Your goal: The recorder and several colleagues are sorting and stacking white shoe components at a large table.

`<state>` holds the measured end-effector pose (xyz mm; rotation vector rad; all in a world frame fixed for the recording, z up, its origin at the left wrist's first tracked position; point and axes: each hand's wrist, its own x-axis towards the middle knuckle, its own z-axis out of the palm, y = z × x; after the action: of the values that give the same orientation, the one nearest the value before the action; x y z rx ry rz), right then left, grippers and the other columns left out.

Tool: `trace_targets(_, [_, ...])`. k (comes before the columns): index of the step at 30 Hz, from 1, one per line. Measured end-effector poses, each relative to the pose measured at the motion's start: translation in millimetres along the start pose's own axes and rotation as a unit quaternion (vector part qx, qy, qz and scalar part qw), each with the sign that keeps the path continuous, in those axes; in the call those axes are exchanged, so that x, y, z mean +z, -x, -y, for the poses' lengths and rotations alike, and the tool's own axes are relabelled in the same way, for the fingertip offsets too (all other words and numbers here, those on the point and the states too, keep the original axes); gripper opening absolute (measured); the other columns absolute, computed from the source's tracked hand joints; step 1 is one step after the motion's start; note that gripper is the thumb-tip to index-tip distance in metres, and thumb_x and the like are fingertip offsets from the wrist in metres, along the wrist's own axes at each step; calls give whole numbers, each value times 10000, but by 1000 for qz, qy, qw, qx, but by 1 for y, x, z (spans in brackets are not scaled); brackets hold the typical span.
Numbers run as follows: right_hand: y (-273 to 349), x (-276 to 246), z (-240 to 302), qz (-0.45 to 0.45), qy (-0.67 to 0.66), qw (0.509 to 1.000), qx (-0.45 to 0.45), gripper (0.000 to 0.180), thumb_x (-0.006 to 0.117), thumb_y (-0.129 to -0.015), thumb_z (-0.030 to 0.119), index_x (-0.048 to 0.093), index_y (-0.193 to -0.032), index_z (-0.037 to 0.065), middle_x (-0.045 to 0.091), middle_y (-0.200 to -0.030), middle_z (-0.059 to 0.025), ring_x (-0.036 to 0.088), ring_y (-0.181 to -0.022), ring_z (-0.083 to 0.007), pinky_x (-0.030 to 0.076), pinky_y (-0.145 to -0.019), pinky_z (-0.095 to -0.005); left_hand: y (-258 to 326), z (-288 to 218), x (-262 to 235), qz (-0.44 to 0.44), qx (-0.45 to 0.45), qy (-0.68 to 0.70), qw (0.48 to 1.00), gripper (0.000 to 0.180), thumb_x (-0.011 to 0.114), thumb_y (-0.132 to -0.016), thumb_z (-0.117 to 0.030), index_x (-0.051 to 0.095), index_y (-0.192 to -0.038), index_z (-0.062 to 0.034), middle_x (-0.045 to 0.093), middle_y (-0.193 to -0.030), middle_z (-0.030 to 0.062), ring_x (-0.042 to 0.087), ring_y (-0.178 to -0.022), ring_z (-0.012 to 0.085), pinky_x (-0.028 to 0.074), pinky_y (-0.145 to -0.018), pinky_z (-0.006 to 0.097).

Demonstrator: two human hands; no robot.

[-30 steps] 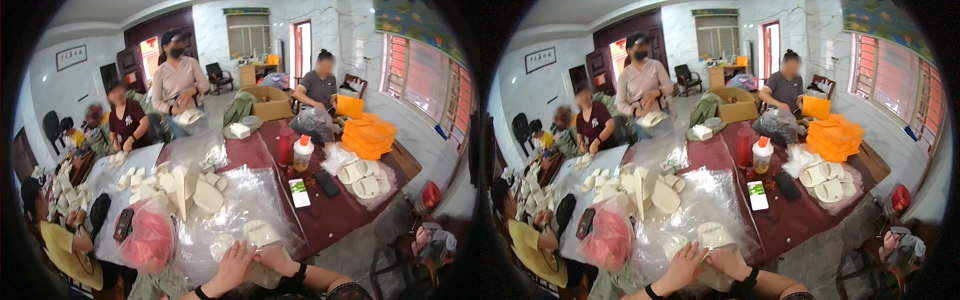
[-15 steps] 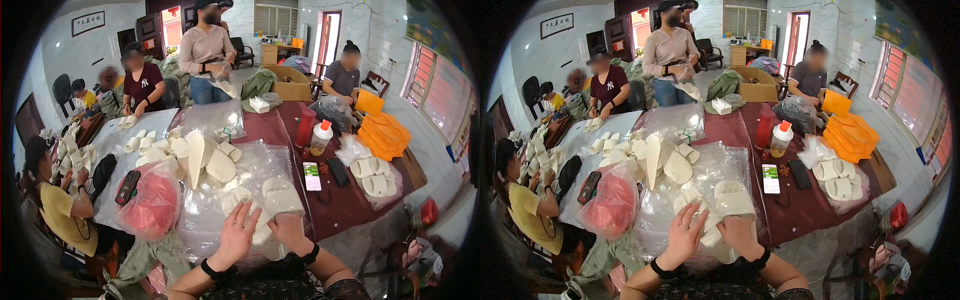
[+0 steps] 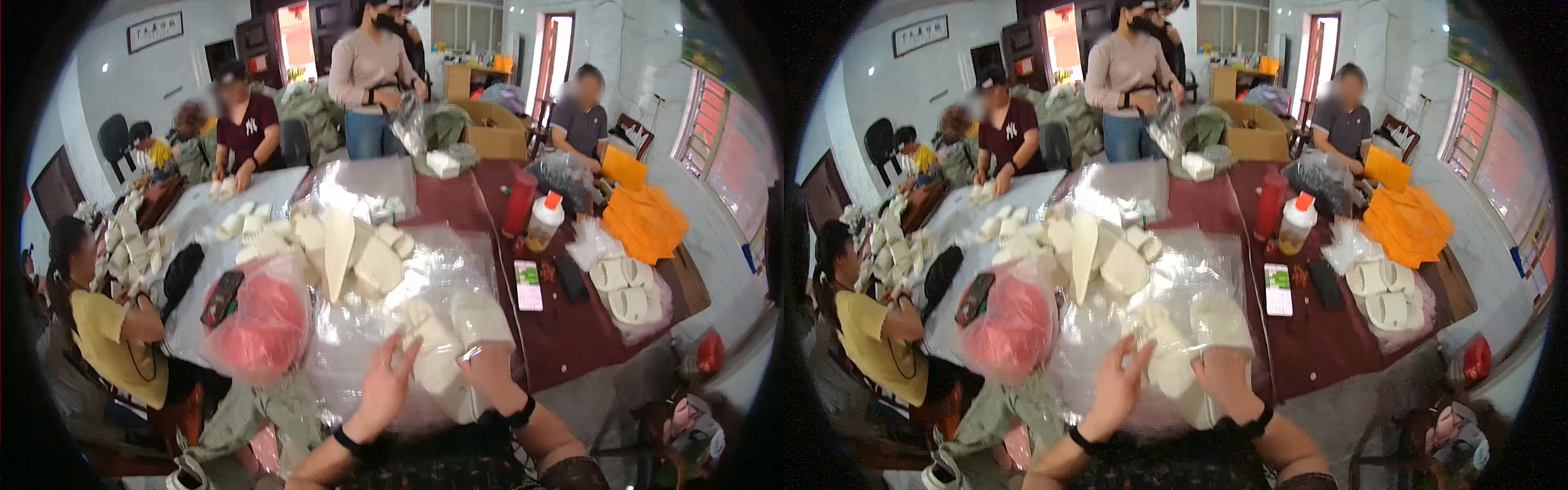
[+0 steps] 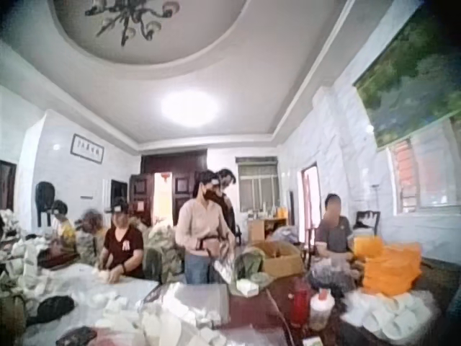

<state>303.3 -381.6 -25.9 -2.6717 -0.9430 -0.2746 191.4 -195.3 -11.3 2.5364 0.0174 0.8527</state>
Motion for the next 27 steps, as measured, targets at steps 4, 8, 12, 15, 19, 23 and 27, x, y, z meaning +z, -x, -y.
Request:
trace_targets(4, [12,-11,3,26,-82,996,39,306,636,-842,305,673,-772,10,657,-712,-192,650,-703,-381,483,-701,-509,23,-20,-24,50,12,23,998,657,586,-715,60,574,-1349,-114,549,-1210,154,560,-992,321,493,-866,415])
trace_targets(8, [38,-37,4,-48,-94,994,23,280,674,-817,282,663,-784,5,662,-746,-199,652,-749,-383,483,-682,-504,34,-35,-39,194,-5,42,980,680,656,-880,-313,410,-1480,-107,440,-1473,210,457,-1313,435,415,-1047,455])
trace_targets(12, [45,-45,3,-212,-95,973,-13,276,703,-789,262,634,-761,-3,641,-699,-192,635,-687,-399,480,-634,-497,31,-38,-45,72,151,-15,986,577,565,-923,-129,410,-1477,-77,539,-1369,206,570,-1186,387,504,-912,396])
trace_targets(15, [41,-30,4,-193,-122,973,-28,288,703,-787,264,626,-736,-9,606,-628,-179,613,-610,-402,479,-596,-502,12,-38,-37,-142,79,-91,982,571,609,-835,-23,531,-1390,-132,526,-1294,148,552,-1107,300,476,-867,365])
trace_targets(19, [17,2,12,-131,-168,977,32,317,681,-791,280,608,-651,4,592,-601,-195,608,-583,-388,476,-578,-491,0,8,-7,-126,-122,118,977,596,535,-915,-59,367,-1487,-91,605,-1225,219,627,-1033,341,512,-792,373])
trace_targets(23, [-2,34,15,-117,-156,980,30,322,661,-806,283,616,-636,13,595,-591,-189,603,-558,-371,469,-567,-486,35,40,30,-33,-239,306,921,553,440,-982,-122,284,-1508,-49,675,-1075,201,673,-926,330,533,-834,409])
trace_targets(27, [-9,46,10,-117,-135,983,46,353,598,-874,304,621,-651,32,590,-594,-193,616,-576,-339,477,-556,-461,58,45,29,66,-306,409,857,524,374,-1042,-89,202,-1533,-32,571,-1301,218,631,-1088,272,566,-874,382])
